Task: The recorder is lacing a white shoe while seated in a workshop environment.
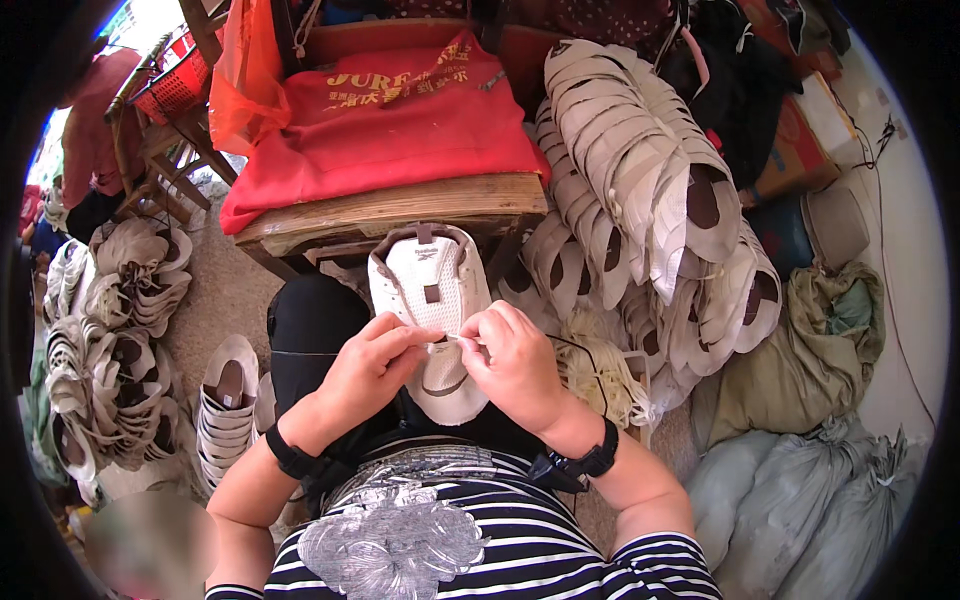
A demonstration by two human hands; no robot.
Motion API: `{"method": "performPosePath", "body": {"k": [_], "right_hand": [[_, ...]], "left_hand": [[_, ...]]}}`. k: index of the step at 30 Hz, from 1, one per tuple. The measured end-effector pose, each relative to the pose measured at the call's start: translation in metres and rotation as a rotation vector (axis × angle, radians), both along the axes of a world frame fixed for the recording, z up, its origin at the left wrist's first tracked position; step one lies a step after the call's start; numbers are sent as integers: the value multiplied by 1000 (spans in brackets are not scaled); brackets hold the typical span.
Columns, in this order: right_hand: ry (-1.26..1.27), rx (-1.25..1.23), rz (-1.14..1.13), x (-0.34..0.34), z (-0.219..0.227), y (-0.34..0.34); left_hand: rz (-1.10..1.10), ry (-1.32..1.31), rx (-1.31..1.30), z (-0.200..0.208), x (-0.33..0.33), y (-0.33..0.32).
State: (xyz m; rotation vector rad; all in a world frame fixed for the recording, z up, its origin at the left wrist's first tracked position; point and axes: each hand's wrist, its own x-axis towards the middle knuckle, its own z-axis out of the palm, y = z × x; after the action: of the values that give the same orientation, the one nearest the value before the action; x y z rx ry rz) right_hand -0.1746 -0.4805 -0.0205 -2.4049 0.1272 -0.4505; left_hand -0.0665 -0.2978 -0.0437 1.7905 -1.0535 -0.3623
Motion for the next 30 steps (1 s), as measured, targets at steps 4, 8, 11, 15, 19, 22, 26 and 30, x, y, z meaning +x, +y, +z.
{"method": "performPosePath", "body": {"k": [4,8,11,15,19,22,26,30], "right_hand": [[-28,-116,19,2,-3,4],[-14,-104,62,2,-6,3],[78,185,22,2,-7,2],[95,168,-8,1,-7,2],[51,82,-19,0,-9,4],[54,11,19,1,-10,3],[89,192,89,8,-11,-4],[116,200,160,12,-8,-7]], "left_hand": [[-34,-32,27,-2,5,1],[-31,-5,25,-3,3,4],[-37,9,-19,-6,1,4],[-54,-9,28,-2,1,6],[-80,-92,56,-3,3,9],[-86,-91,45,-6,4,9],[-85,29,4,-7,2,9],[-75,122,-2,-3,3,6]]}}
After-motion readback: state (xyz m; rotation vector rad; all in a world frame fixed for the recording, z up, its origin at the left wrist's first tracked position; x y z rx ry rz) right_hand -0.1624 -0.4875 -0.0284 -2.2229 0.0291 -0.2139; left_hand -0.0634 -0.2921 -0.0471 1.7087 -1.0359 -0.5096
